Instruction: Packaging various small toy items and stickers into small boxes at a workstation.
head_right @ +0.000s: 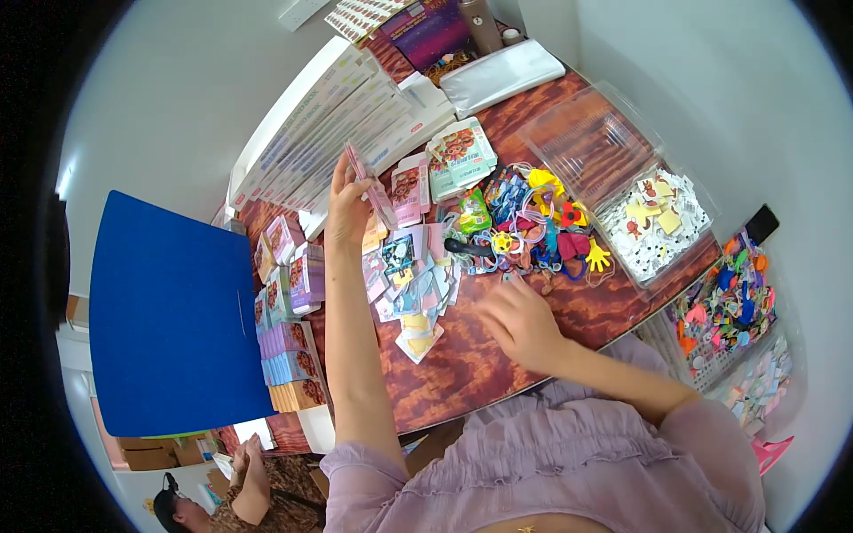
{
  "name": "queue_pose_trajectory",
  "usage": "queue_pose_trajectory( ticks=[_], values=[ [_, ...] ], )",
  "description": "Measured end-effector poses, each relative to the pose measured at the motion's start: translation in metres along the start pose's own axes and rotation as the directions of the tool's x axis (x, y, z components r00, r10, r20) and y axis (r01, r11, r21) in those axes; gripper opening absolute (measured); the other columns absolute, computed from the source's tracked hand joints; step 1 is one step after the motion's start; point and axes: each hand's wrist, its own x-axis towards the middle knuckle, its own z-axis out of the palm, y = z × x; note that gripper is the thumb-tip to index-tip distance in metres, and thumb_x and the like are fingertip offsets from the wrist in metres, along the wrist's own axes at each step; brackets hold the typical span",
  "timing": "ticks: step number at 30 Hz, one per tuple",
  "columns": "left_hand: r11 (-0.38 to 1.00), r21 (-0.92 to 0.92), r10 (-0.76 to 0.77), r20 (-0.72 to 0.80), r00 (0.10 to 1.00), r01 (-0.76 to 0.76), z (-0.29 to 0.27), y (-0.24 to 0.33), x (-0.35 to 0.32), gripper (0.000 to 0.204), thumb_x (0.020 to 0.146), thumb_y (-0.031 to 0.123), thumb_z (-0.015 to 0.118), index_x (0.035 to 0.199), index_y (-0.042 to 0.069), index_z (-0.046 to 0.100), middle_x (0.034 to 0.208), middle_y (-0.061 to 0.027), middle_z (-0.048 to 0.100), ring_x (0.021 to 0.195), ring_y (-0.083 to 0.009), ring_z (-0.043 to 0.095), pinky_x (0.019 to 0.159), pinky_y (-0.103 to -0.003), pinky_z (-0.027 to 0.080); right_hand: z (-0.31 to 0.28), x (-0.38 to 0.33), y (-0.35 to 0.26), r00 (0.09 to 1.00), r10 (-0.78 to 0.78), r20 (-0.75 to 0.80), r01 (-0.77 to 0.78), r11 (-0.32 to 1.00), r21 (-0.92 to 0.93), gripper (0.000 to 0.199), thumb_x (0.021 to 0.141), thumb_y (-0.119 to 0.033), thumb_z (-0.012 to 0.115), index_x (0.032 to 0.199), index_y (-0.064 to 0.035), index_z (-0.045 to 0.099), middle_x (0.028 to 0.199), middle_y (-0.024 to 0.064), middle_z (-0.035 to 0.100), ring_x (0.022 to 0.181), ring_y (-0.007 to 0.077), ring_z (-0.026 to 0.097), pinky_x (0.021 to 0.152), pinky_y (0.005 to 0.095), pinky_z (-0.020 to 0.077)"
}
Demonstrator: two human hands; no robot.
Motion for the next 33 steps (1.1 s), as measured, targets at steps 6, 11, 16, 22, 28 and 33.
queue_pose_trajectory(
  ticks=[6, 11, 16, 22, 28, 33],
  values=[
    [0.999, -0.052, 0.021, 0.138, 0.990, -0.014, 0.031, 0.010, -0.066, 0.089, 0.073, -0.001, 0.061, 0.154, 0.002, 0.026, 0.155, -0.0121, 0.032, 0.125, -0.0218, 0.050, 0.102, -0.035, 0.044, 0.035, 0.091, 0.022, 0.947, 0.312, 0.081, -0.307, 0.794, 0.524, 0.049, 0.091, -0.017, 0.070, 0.133, -0.0032, 0.050, 0.126, 0.0101, 0.057, 0.112, 0.0198, 0.058, 0.088, 0.0311, 0.0472],
    [0.998, -0.058, 0.029, -0.014, 0.999, -0.030, 0.025, 0.005, -0.139, 0.092, 0.072, 0.000, 0.066, 0.155, 0.003, 0.026, 0.157, -0.0130, 0.029, 0.131, -0.0244, 0.044, 0.104, -0.036, 0.043, 0.047, 0.088, -0.005, 0.769, 0.258, 0.585, -0.638, 0.247, 0.729, 0.089, 0.087, -0.019, 0.075, 0.155, -0.0040, 0.019, 0.129, 0.0141, 0.055, 0.115, 0.0193, 0.056, 0.094, 0.0327, 0.0456],
    [0.995, -0.102, -0.020, -0.176, 0.984, 0.002, 0.002, -0.008, -0.218, 0.091, 0.073, 0.000, 0.065, 0.155, 0.005, 0.026, 0.156, -0.0135, 0.030, 0.134, -0.0250, 0.043, 0.107, -0.037, 0.042, 0.077, 0.040, -0.028, 0.659, 0.218, 0.720, -0.752, 0.211, 0.625, 0.085, 0.087, -0.014, 0.073, 0.154, -0.0024, 0.021, 0.127, 0.0131, 0.055, 0.114, 0.0186, 0.056, 0.094, 0.0317, 0.0476],
    [0.980, -0.192, -0.112, -0.363, 0.925, 0.043, -0.023, -0.009, -0.320, 0.090, 0.078, -0.004, 0.066, 0.156, 0.006, 0.022, 0.135, -0.0149, 0.052, 0.115, -0.0203, 0.057, 0.092, -0.034, 0.051, 0.117, -0.024, -0.073, 0.567, 0.032, 0.823, -0.814, 0.180, 0.553, 0.048, 0.097, -0.017, 0.059, 0.141, -0.0027, 0.047, 0.131, 0.0089, 0.056, 0.121, 0.0158, 0.054, 0.095, 0.0335, 0.0499],
    [0.734, 0.595, 0.024, -0.505, 0.863, 0.327, -0.042, -0.034, -0.348, 0.087, 0.073, 0.004, 0.070, 0.151, 0.005, 0.032, 0.156, -0.0254, 0.024, 0.137, -0.0376, 0.041, 0.105, -0.042, 0.043, 0.143, -0.045, -0.081, 0.319, 0.152, 0.936, -0.939, 0.186, 0.290, 0.034, 0.099, -0.017, 0.055, 0.131, -0.0023, 0.056, 0.116, 0.0067, 0.066, 0.100, 0.0135, 0.065, 0.077, 0.0285, 0.0564],
    [0.510, 0.758, 0.100, -0.521, 0.848, 0.406, -0.016, -0.033, -0.340, 0.086, 0.074, 0.009, 0.071, 0.151, 0.005, 0.033, 0.159, -0.0280, 0.016, 0.143, -0.0453, 0.029, 0.112, -0.045, 0.036, 0.122, -0.048, -0.063, 0.478, 0.327, 0.815, -0.840, 0.443, 0.315, 0.033, 0.096, -0.010, 0.057, 0.127, -0.0015, 0.058, 0.107, 0.0056, 0.068, 0.081, 0.0094, 0.065, 0.064, 0.0239, 0.0529]
  ],
)
